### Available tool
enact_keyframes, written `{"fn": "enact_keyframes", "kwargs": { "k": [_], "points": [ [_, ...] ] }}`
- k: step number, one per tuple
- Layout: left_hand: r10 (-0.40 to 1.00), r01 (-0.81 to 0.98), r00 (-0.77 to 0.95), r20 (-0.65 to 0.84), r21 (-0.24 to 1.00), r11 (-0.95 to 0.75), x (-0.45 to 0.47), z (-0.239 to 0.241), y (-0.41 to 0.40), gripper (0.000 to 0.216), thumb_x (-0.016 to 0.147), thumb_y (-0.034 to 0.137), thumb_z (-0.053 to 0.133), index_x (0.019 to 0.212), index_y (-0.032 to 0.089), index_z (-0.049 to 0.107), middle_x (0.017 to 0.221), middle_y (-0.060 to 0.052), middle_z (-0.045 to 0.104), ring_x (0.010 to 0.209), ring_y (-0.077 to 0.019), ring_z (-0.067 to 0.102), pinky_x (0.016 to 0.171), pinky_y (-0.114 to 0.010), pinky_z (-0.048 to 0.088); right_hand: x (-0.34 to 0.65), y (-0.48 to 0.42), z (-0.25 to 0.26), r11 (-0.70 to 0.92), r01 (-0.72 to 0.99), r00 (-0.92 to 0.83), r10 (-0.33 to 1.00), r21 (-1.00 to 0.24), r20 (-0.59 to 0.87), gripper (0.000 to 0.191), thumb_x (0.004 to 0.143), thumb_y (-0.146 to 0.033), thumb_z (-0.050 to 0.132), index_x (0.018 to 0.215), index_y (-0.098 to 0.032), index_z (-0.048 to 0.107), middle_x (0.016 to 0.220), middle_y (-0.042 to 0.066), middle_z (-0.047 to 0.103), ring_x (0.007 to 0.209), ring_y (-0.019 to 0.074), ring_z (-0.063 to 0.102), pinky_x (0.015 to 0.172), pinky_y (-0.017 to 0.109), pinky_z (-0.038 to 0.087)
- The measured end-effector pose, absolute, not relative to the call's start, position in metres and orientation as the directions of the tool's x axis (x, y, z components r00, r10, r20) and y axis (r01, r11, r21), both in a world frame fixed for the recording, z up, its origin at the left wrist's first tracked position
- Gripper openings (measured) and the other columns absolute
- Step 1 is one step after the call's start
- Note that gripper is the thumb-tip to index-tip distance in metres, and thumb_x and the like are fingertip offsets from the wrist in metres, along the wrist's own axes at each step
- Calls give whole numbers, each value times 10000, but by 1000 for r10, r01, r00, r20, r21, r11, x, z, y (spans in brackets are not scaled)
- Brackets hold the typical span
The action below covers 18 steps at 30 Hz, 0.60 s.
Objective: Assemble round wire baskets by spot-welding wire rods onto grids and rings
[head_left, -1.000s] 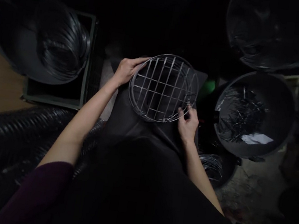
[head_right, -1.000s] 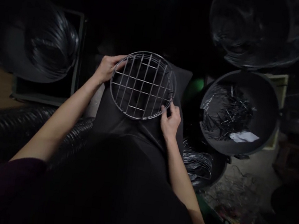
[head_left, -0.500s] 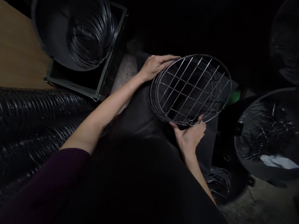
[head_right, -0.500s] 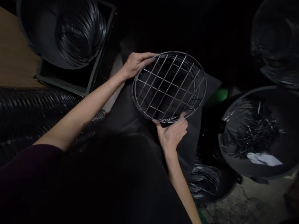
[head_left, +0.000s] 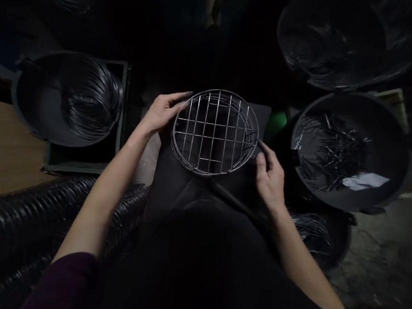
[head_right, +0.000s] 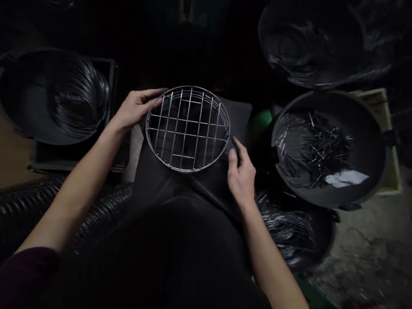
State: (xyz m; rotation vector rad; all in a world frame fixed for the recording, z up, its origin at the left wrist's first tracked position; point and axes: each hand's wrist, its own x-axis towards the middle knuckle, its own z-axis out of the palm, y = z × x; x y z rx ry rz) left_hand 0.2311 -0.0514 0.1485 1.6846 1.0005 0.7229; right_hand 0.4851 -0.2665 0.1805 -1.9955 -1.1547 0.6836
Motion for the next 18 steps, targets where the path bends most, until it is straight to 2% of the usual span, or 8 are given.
{"fn": "enact_keyframes", "kwargs": {
  "k": [2, 7, 13, 15, 18],
  "points": [
    [840, 305, 543, -16, 936, -179, 235, 159, -48, 527, 818, 591, 661, 1170, 204, 721, 1183, -64, 725, 1143, -262, 660, 1029, -371, 501, 485, -253, 185, -344, 427, 474, 873, -836, -117, 516, 914, -563, 476, 1298, -244, 606, 1337, 64, 618, 1267, 230, 548, 1126, 479, 391],
    [818, 371, 574, -31, 900, -227, 238, 173, -49, 505, 846, 547, 652, 1223, 214, 693, 1239, -51, 698, 1179, -262, 646, 1081, -384, 470, 478, -242, 184, -335, 188, 526, 828, -923, -193, 571, 838, -509, 604, 1324, -209, 599, 1261, 76, 663, 1140, 246, 630, 1044, 497, 479],
    [781, 380, 624, -16, 880, -286, 241, 162, -43, 462, 870, 512, 634, 1241, 241, 683, 1258, -13, 691, 1238, -267, 607, 1107, -382, 445, 481, -245, 176, -369, 265, 527, 829, -891, -187, 567, 796, -471, 658, 1296, -207, 627, 967, 42, 728, 904, 221, 676, 968, 496, 525],
    [784, 376, 621, 3, 876, -301, 245, 155, -38, 410, 876, 493, 631, 1203, 256, 704, 1231, 1, 704, 1227, -268, 613, 1100, -388, 450, 484, -245, 171, -382, 271, 528, 827, -884, -195, 556, 788, -465, 669, 1278, -205, 641, 991, 42, 729, 938, 223, 675, 980, 485, 520],
    [789, 349, 614, 28, 887, -303, 249, 145, -34, 350, 866, 452, 651, 1167, 285, 716, 1204, 23, 710, 1229, -280, 610, 1095, -428, 447, 486, -243, 162, -362, 264, 518, 835, -894, -185, 523, 779, -463, 678, 1232, -202, 668, 1138, 55, 714, 1071, 244, 653, 1040, 486, 481]
  ]
}}
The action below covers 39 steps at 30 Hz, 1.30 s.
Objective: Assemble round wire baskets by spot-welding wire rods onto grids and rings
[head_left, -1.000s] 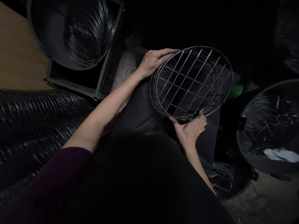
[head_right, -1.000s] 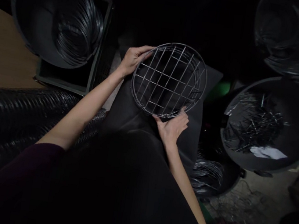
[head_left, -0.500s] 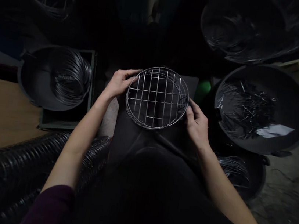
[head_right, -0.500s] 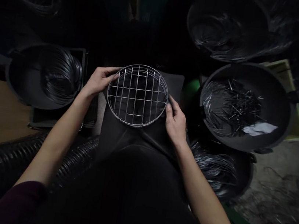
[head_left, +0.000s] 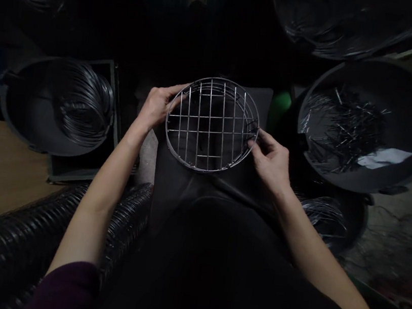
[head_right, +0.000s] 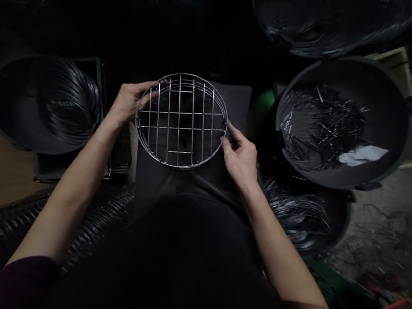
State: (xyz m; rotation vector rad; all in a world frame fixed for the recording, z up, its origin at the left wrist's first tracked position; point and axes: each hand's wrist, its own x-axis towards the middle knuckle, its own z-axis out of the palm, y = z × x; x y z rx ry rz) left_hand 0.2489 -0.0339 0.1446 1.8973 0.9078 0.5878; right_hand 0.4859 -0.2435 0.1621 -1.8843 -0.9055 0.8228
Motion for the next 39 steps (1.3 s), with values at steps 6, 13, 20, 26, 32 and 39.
{"fn": "enact_keyframes", "kwargs": {
  "k": [6, 13, 20, 26, 32, 39],
  "points": [
    [851, 313, 524, -21, 935, -170, 251, 129, -40, 381, 848, 440, 669, 1187, 269, 693, 1169, -8, 707, 1280, -298, 563, 1073, -458, 448, 477, -246, 148, -308, 348, 556, 828, -885, -69, 443, 830, -446, 607, 1198, -209, 676, 1218, 80, 683, 1158, 245, 622, 1071, 479, 455],
    [886, 401, 444, -131, 914, -66, 250, 106, -37, 346, 883, 363, 607, 1210, 272, 672, 1192, 16, 679, 1364, -340, 469, 1067, -521, 427, 462, -283, 167, -383, 692, 404, 908, -612, -111, 658, 853, -505, 515, 1405, -147, 504, 1269, 167, 621, 1190, 311, 571, 1060, 521, 417],
    [854, 403, 518, -50, 895, -192, 251, 107, -39, 370, 916, 408, 550, 1239, 262, 654, 1190, 22, 677, 1323, -314, 520, 1060, -507, 442, 445, -285, 161, -451, 709, 378, 892, -543, -247, 1173, 662, -716, 671, 1541, -122, 171, 1484, 252, 377, 1322, 423, 399, 1086, 656, 284],
    [852, 388, 513, 102, 859, -336, 249, 115, -42, 434, 917, 555, 521, 1206, 269, 672, 1160, -33, 702, 1199, -274, 620, 1043, -449, 486, 425, -283, 140, -443, 708, 416, 891, -550, -182, 1190, 717, -738, 620, 1555, -140, 23, 1503, 266, 335, 1338, 425, 379, 1067, 672, 293],
    [930, 392, 302, 210, 862, -322, 235, 121, -43, 453, 868, 638, 551, 1167, 335, 703, 1072, -32, 702, 1068, -290, 657, 1006, -555, 504, 494, -283, 157, -273, 685, 331, 943, -675, -45, 791, 851, -573, 584, 1503, -192, 349, 1400, 154, 529, 1297, 288, 492, 1075, 475, 417],
    [500, 188, 864, 61, 882, -432, 237, 138, 17, 563, 894, 601, 565, 1402, 369, 487, 1029, 31, 724, 884, -220, 733, 769, -438, 626, 681, -252, 139, -798, 537, 735, 601, -273, -314, 334, 936, -267, 485, 1175, -109, 658, 1227, 131, 673, 1162, 208, 609, 1043, 312, 425]
  ]
}}
